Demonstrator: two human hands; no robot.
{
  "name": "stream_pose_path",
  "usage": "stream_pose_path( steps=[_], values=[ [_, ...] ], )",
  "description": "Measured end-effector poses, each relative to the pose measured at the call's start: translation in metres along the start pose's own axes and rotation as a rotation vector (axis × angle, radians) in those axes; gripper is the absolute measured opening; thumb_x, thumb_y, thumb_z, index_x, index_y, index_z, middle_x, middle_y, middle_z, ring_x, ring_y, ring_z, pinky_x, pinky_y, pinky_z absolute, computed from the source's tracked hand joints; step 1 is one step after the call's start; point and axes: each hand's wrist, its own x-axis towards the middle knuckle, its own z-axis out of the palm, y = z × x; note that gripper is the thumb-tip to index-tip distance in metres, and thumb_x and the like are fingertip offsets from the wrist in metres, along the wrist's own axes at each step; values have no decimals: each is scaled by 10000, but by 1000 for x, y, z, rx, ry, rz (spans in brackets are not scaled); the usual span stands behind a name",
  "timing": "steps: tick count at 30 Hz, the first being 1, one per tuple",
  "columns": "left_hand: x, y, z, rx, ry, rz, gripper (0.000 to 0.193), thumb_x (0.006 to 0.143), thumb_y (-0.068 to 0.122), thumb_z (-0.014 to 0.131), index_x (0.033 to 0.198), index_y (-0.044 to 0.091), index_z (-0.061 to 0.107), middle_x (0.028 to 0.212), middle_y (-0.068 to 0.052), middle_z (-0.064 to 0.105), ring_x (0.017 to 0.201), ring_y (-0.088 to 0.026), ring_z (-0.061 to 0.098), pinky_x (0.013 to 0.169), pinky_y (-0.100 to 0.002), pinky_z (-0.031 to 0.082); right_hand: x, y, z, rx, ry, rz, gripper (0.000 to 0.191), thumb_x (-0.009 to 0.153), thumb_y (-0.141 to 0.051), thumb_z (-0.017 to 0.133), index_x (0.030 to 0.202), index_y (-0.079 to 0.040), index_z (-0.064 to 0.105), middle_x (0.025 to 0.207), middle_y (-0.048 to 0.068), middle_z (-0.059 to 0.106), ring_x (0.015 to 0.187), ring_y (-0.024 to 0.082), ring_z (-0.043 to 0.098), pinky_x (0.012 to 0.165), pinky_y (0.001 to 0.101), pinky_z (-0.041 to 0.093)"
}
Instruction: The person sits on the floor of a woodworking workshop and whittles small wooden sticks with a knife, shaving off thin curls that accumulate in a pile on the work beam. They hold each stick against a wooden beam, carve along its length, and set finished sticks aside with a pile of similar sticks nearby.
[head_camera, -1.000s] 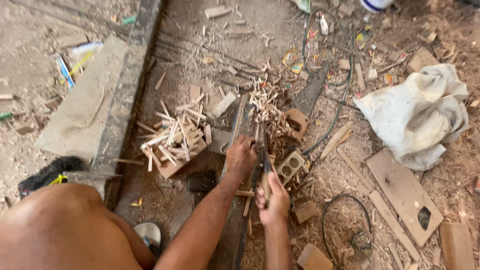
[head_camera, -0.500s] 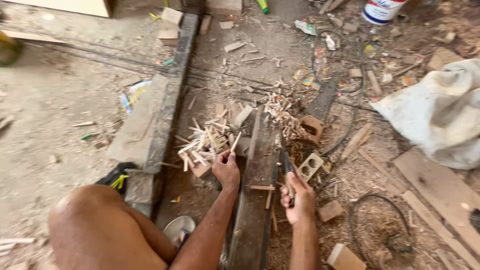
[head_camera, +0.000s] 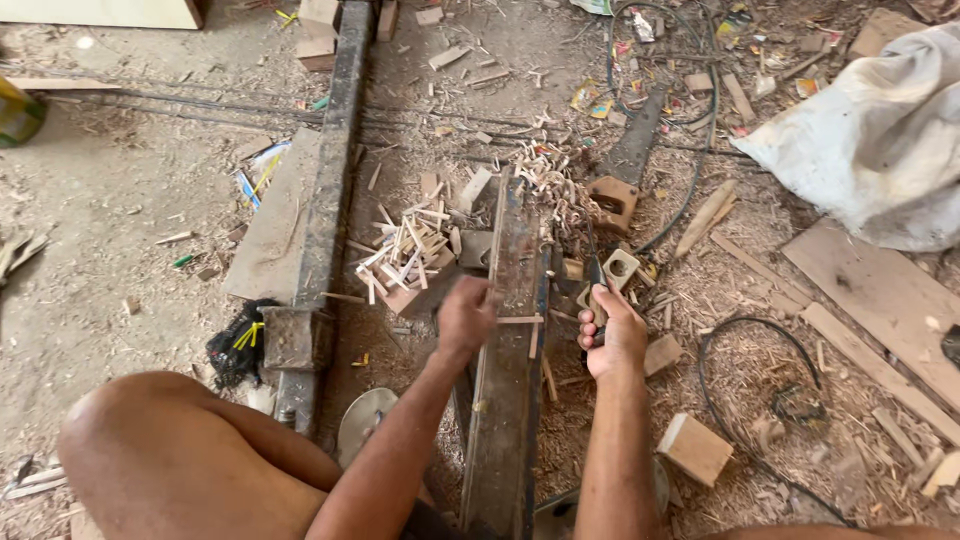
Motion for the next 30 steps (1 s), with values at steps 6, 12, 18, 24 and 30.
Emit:
stream_pose_path(
  steps=[6,12,18,24,30],
  values=[
    [-11,33,20,242,-459,-57,194,822,191,816,921,33,759,1023,-147,717,965,-308,668,836,-456,531,-16,-6,1,-18,91,-27,526,885,-167,698,1399,-79,626,703,9,541,522,100,515,392,232,344],
    [3,25,18,-112,-495,-263,138,901,159,745,989,53,736,985,-87,735,886,-227,709,795,-391,572,-13,-6,-4,-21,121,-42,533,887,-173,703,1402,-63,627,701,22,556,518,102,513,393,229,351],
    [15,0,21,-524,-506,-430,81,936,118,672,998,68,682,964,-53,743,847,-159,724,822,-339,636,-9,0,-1,-29,89,-32,555,885,-166,706,1423,-67,611,739,18,574,536,105,528,400,232,352],
    [22,-15,22,-1201,-289,-839,121,996,97,680,1036,-17,678,917,-112,708,754,-134,711,720,-300,654,-8,7,6,-38,33,-9,564,874,-185,703,1427,-129,605,781,-12,596,543,98,523,400,230,342],
    [33,-8,18,-1290,-113,-949,288,872,31,683,1159,56,697,890,-82,756,707,-136,727,635,-266,630,-12,11,9,-83,24,-11,567,881,-185,710,1434,-105,618,747,16,573,538,94,526,399,216,355]
  ],
)
